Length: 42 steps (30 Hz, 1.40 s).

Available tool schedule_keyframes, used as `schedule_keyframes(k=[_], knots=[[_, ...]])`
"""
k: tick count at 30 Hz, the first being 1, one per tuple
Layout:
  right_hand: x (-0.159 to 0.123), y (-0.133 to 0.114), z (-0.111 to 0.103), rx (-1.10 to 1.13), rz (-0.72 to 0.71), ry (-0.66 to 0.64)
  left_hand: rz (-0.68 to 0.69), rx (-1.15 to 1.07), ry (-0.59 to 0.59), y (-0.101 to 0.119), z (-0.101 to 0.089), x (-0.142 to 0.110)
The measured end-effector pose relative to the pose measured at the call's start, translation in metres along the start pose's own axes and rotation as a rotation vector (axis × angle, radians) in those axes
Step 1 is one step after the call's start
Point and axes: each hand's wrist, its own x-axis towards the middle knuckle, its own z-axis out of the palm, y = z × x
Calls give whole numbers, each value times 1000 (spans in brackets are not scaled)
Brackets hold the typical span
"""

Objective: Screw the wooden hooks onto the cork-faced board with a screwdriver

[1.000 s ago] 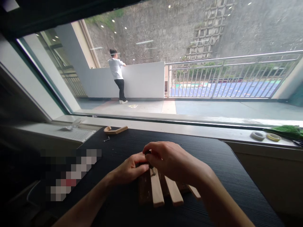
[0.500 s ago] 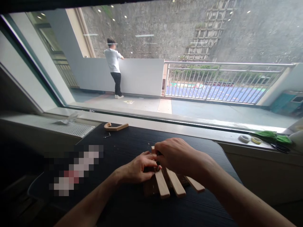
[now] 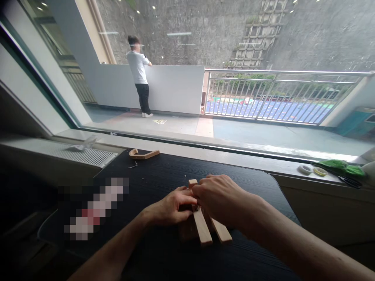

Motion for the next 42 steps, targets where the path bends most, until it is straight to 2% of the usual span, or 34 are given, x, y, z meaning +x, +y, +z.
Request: schedule_keyframes(k=[3, 5, 6, 8, 10, 13, 16, 20, 22, 24, 27, 29, 31, 33, 35, 37, 39, 42], knots=[[0, 2, 9, 13, 37, 63, -85, -225, -63, -4, -19, -7], [-2, 5, 15, 24, 73, 114, -183, -297, -85, -10, -29, -11], [-5, 6, 17, 36, 85, 133, -267, -299, -66, -13, -32, -13], [-15, 12, 20, 81, 119, 185, -489, -229, 64, -21, -30, -13], [-32, 19, 26, 194, 188, 283, -595, -104, 133, -26, -23, -10], [-65, 30, 49, 524, 346, 570, -572, -6, 54, -26, -13, -5], [-94, 31, 87, 878, 595, 781, -573, -16, 7, -23, -8, -1], [-107, 20, 134, 1254, 716, 910, -623, -59, -17, -16, 3, -2], [-103, 17, 145, 1385, 732, 1058, -622, -90, -49, -10, 11, -5], [-98, 20, 149, 1481, 724, 1186, -612, -136, -81, -6, 14, -7], [-92, 28, 146, 1585, 672, 1233, -607, -187, -76, -5, 4, -2], [-91, 32, 143, 1639, 636, 1230, -605, -182, -14, -7, -8, 15], [-92, 34, 142, 1678, 630, 1269, -572, -182, 6, -10, -16, 43], [-96, 32, 142, 1704, 633, 1343, -545, -203, -72, -11, -16, 77], [-104, 30, 144, 1714, 633, 1400, -569, -213, -202, -11, -7, 109], [-115, 28, 147, 1701, 648, 1413, -612, -209, -308, -9, 4, 131], [-128, 27, 152, 1672, 701, 1421, -652, -189, -338, -7, 8, 136], [-148, 28, 159, 1618, 773, 1461, -699, -140, -230, -4, -3, 106]])
